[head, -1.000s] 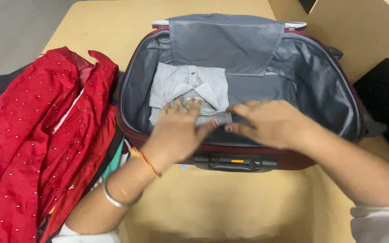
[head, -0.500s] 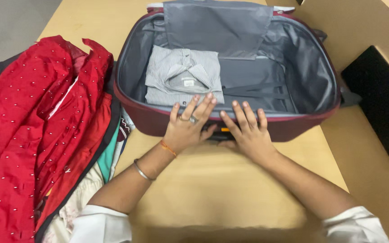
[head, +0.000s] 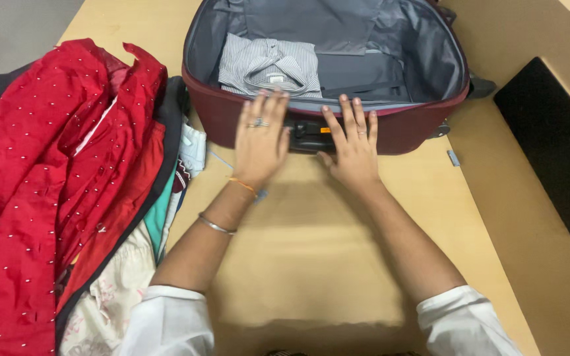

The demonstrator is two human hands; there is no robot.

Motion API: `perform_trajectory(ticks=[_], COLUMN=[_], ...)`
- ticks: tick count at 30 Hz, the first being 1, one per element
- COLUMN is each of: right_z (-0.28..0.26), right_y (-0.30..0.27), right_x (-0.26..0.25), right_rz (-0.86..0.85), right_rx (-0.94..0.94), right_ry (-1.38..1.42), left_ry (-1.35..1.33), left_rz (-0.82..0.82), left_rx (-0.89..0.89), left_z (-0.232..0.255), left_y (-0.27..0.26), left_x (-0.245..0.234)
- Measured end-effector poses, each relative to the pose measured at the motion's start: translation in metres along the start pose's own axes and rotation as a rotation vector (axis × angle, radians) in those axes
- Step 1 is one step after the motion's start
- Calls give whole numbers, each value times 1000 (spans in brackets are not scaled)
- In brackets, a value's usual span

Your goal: The person folds a shirt and a top and places them inside a suitcase.

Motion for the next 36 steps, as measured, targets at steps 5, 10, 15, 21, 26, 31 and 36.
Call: perform_trajectory(ticks=[5,10,15,21,26,31,36], right_z=[4,16,2,-37,-5,72,163], right_y=[-59,-79,-96,-114,-117,-88,-74], right_x=[11,22,22,54,54,47,29], right_rz=[-49,-156,-200,-975,-1055,-873,-321], right_rx=[65,112,124,581,1070,868,789], right_ry=[152,219,567,1933,2014,1653,1124], left_ry=[324,553,507,-192,-625,-773,-702], left_rz=[21,-291,-160,-9,-252,-303,-609], left_rx=[-489,-706,-451,-177,-239,-46,-37], left_z=[-97,-163,-96,68,180,226,220], left_y=[-68,-137,-124,-81,-66,-40,-18], left_x=[-74,-91,-100,-69,-9,5,-1])
Point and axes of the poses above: each hand's wrist, its own y-axis towards the middle knuckle, its own x-axis out of the palm, z = x × y, the point moved 6 cm from there along y, towards the middle knuckle, and after that the axes turned 15 degrees about x, right-handed, at the moved point
